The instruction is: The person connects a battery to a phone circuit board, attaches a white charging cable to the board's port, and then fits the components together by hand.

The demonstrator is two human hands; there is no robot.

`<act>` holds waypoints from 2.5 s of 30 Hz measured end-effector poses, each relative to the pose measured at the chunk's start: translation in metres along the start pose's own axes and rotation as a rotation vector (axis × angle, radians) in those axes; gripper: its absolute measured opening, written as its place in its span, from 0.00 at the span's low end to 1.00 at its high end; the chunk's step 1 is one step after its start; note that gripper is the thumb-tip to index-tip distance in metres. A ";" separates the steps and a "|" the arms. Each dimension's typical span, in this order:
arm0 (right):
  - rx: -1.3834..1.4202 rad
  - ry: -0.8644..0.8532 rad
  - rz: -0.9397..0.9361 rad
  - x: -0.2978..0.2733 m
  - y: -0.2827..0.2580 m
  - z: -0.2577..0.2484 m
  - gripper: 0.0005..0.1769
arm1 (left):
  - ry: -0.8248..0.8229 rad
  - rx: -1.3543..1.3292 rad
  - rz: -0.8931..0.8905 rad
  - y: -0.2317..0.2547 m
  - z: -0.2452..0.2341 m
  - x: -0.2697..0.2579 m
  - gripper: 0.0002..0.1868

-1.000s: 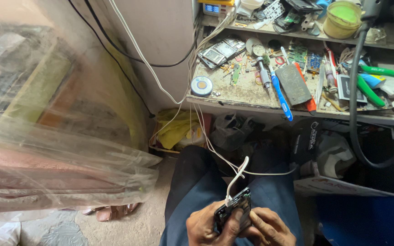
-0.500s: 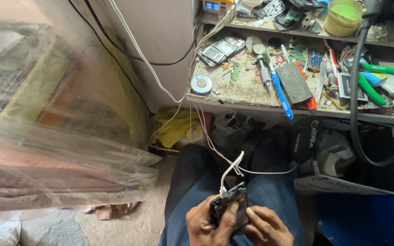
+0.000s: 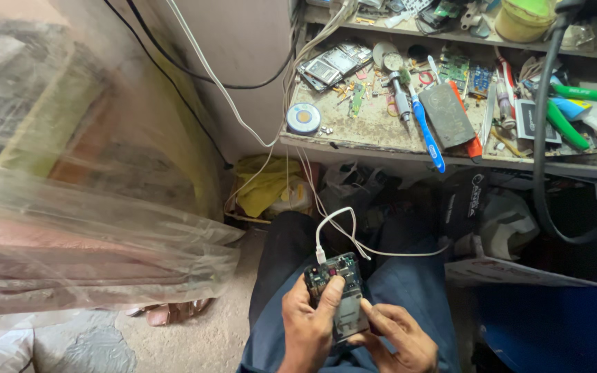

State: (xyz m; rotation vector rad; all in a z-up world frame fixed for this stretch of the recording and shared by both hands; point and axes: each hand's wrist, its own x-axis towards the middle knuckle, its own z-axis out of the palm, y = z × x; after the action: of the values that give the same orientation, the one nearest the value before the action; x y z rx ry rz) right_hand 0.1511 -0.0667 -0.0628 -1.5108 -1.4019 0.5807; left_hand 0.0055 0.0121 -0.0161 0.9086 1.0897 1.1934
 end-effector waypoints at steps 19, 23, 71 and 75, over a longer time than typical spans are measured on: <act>-0.125 -0.067 0.058 0.006 -0.015 -0.002 0.31 | -0.023 -0.169 -0.109 -0.009 -0.004 0.002 0.07; -0.146 -0.075 0.096 0.006 -0.016 -0.001 0.30 | -0.026 -0.148 -0.091 -0.006 -0.004 0.001 0.07; -0.100 -0.099 0.078 0.010 -0.022 -0.008 0.32 | -0.079 -0.007 -0.038 -0.005 -0.004 0.005 0.11; -0.152 -0.093 -0.010 0.019 -0.034 -0.013 0.32 | -0.090 -0.041 -0.054 -0.006 -0.004 0.006 0.11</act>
State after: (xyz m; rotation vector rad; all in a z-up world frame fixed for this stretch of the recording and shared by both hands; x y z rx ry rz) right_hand 0.1498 -0.0568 -0.0227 -1.6123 -1.5540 0.5550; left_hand 0.0032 0.0171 -0.0243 0.8879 1.0086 1.1163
